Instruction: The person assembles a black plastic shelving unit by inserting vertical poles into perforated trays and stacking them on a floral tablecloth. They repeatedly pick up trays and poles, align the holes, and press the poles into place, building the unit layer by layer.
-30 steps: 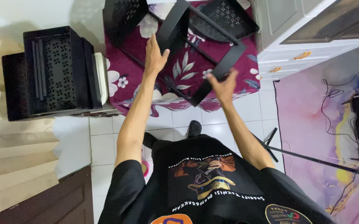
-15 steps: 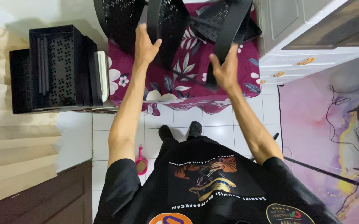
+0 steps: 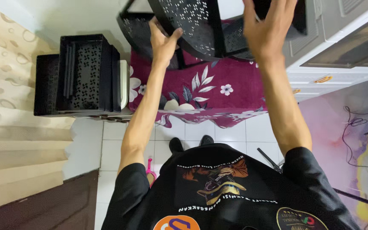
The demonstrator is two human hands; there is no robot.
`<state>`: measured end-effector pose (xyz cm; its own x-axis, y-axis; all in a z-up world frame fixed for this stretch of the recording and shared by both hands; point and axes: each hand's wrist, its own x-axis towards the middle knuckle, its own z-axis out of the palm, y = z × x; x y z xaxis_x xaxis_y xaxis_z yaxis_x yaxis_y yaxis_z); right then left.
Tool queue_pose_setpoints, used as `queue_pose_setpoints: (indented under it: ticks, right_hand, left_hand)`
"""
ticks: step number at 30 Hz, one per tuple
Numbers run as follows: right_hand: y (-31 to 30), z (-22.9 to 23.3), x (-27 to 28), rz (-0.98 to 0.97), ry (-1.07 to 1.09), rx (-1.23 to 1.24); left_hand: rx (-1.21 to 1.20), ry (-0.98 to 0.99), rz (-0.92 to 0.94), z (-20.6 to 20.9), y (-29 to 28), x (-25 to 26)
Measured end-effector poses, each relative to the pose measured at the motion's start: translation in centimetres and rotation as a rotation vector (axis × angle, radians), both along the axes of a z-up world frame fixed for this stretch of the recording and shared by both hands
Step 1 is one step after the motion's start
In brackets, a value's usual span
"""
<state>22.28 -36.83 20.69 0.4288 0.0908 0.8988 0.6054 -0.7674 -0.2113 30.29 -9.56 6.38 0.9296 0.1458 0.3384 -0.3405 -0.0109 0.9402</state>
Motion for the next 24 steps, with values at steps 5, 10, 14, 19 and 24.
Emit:
queue_pose_setpoints:
  ticks: [5, 10, 14, 19, 24]
  right_hand:
    - [4.7, -6.9, -3.2, 0.122, 0.09, -0.139]
    - [5.1, -13.6, -3.3, -0.019, 0.368, -0.205]
    - [3.8, -16.8, -2.0, -0.031, 0.409, -0.288]
    - [2.9, -19.1, -1.3, 0.014, 0.432, -0.335]
    - [2.9, -20.4, -1.3, 0.052, 0.441, -0.36]
  left_hand:
    - [-0.252, 0.283, -0.062, 1.0, -0.8, -1.6]
    - [-0.474, 0.363, -0.091, -0.7, -0.4, -3.0]
    - [-0.546, 0.4, -0.054, -3.3, 0.0, -4.3]
    - [-0.649, 0.4, -0.037, -6.2, -0.2, -6.5]
    - [-0.704, 0.463, 0.0, -8.4, 0.2, -7.3]
